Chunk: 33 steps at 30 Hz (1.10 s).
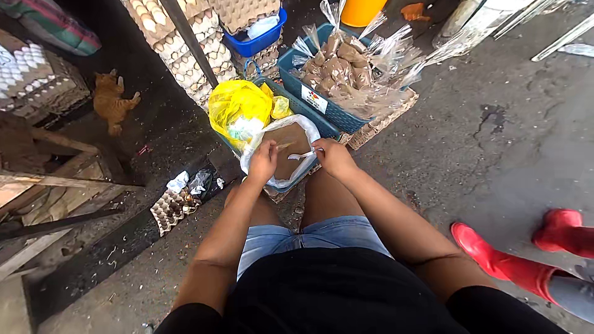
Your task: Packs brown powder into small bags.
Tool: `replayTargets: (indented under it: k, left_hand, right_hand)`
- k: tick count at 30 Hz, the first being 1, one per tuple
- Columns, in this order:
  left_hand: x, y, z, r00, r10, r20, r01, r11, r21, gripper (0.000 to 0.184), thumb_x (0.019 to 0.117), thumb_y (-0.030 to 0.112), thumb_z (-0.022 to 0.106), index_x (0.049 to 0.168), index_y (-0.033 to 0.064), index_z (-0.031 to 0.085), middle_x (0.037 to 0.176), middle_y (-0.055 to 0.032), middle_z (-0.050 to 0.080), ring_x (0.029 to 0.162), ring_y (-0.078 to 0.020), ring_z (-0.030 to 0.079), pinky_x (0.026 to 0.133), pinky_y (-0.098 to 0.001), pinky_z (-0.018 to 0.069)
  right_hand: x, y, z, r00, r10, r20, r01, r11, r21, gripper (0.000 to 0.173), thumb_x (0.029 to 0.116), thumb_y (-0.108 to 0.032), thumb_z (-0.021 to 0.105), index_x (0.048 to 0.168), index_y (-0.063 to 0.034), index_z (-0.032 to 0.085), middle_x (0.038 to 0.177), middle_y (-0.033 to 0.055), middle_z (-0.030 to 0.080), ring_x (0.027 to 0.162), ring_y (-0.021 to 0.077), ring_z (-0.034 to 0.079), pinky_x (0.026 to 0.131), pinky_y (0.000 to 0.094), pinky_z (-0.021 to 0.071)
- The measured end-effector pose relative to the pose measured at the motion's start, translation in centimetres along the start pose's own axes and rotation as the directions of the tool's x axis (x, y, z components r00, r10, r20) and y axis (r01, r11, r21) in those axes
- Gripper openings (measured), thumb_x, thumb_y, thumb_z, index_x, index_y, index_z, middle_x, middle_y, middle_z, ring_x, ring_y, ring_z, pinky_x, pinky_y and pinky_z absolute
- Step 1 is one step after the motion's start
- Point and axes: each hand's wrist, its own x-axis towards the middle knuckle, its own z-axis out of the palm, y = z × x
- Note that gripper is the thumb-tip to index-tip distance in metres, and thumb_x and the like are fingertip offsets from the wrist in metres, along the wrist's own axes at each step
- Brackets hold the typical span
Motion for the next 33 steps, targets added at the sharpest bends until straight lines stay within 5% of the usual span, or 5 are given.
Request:
replayTargets:
  k: [6,10,13,23,33]
  left_hand:
    - [-0.1,-1.3,-0.3,0.946,-0.143,-0.289,0.02,0.92,-0.391,0.02,0.1031,0.009,0.057,0.108,-0.0045,0.072,0.101,-0.013,0.071,0.087,-0.0103,0.067,0.083,-0.0269,0.0561]
    - [0.0,-1.8,-3.5,0.863,0.066,-0.501,-0.08,0.997,-0.007,0.017,0.1,0.008,0.063,0.105,-0.0032,0.076,0.101,-0.0179,0.072,0.101,-0.025,0.067,0.095,-0.0354,0.0521]
    - [0.2,-0.8,-4.9,0.892,0.089,-0.443,0.008,0.977,0.213,0.019,0.1005,0.01,0.062,0.108,-0.0002,0.076,0.106,-0.0195,0.072,0.107,-0.0359,0.066,0.098,-0.0454,0.0502]
    - [1.2,-1.2,0.1,0.978,-0.152,-0.143,0.112,0.96,-0.257,0.025,0.1054,0.012,0.054,0.119,-0.0067,0.063,0.109,-0.0205,0.069,0.098,-0.0253,0.07,0.092,-0.0412,0.057]
    - [1.2,-1.3,-0.4,0.98,-0.171,-0.106,0.141,0.959,-0.244,0.024,0.1019,0.015,0.063,0.115,-0.005,0.067,0.108,-0.02,0.07,0.1,-0.0253,0.069,0.095,-0.0416,0.0539]
  right_hand:
    - [3.2,-1.2,3.0,0.993,-0.115,-0.037,0.121,0.954,0.273,0.025,0.1053,-0.013,0.054,0.123,0.0013,0.065,0.11,0.0206,0.07,0.1,0.0309,0.07,0.094,0.0489,0.0548]
    - [7.1,-3.2,4.1,0.968,-0.144,-0.207,0.216,0.9,0.38,0.026,0.1079,-0.01,0.045,0.126,0.0041,0.056,0.114,0.0178,0.071,0.097,0.0251,0.072,0.09,0.0422,0.058]
    - [9.7,-3.9,6.1,0.975,-0.113,-0.193,0.189,0.878,0.44,0.027,0.1084,-0.009,0.043,0.132,0.0036,0.048,0.112,0.0156,0.07,0.093,0.0227,0.072,0.087,0.04,0.0591]
    - [7.4,-3.4,6.6,0.978,0.134,0.158,-0.194,0.86,0.472,0.035,0.1099,-0.01,0.041,0.142,0.0034,0.039,0.112,0.018,0.068,0.09,0.0243,0.071,0.085,0.0417,0.0577]
    - [5.2,-2.3,1.3,0.951,0.302,-0.071,-0.135,0.61,0.781,0.036,0.1092,-0.007,0.041,0.143,0.0029,0.034,0.101,0.0124,0.068,0.071,0.011,0.067,0.069,0.028,0.0574]
